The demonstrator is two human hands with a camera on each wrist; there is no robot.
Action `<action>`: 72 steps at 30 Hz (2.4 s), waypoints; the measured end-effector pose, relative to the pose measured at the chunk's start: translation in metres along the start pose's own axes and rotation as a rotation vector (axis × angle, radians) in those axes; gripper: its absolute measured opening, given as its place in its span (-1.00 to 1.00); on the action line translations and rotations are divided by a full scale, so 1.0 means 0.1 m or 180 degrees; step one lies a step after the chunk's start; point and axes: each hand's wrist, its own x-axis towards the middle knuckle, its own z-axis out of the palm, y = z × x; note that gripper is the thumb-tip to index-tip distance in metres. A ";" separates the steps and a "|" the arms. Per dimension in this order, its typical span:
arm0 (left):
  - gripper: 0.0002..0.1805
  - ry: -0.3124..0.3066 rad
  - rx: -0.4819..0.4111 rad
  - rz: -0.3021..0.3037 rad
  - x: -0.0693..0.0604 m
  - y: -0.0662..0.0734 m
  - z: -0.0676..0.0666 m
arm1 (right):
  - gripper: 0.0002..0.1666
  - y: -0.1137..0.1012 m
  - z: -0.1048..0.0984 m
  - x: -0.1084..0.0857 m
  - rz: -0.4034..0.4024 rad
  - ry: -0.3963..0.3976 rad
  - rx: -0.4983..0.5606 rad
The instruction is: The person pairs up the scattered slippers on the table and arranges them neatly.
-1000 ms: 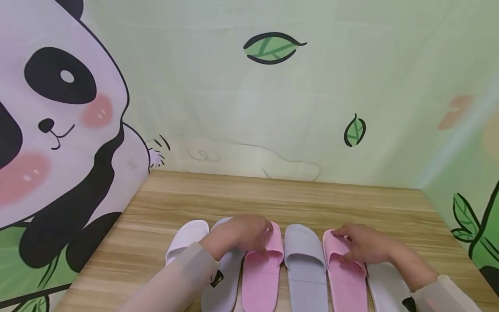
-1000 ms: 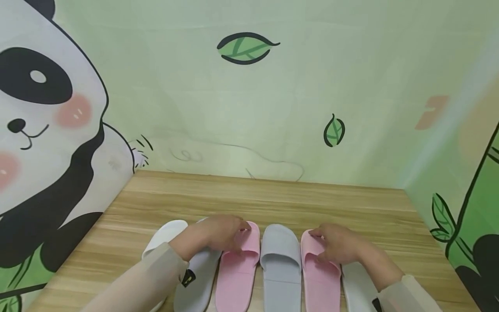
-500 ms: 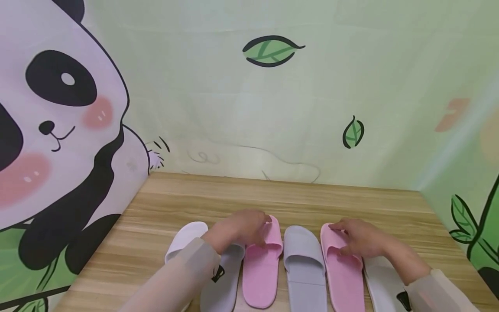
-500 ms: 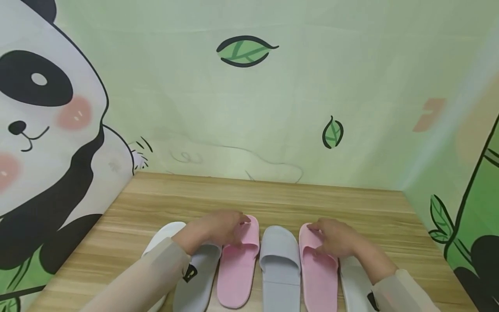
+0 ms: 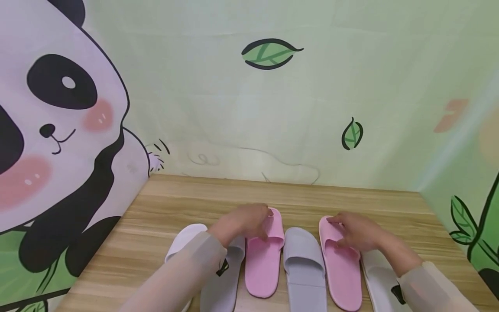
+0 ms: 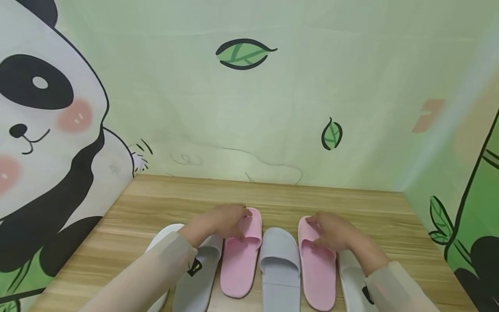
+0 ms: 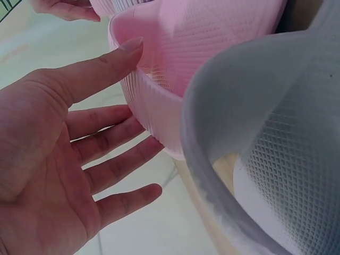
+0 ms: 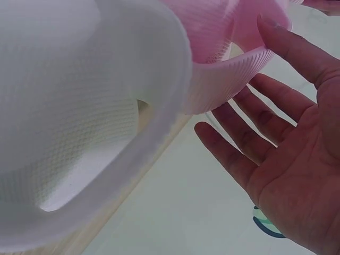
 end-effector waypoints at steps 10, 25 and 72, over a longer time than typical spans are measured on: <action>-0.23 0.0161 0.0064 -0.0076 0.11 -0.03 -0.02 | -0.18 -0.02 -0.05 0.13 0.0193 0.0079 -0.0033; -0.20 0.0449 -0.0158 -0.0230 0.35 -0.07 -0.03 | -0.14 0.07 -0.04 0.36 0.0457 0.0283 -0.0216; -0.38 0.0898 -0.0199 -0.0653 0.89 -0.15 -0.10 | -0.14 0.14 -0.06 0.99 0.0764 0.0771 -0.0427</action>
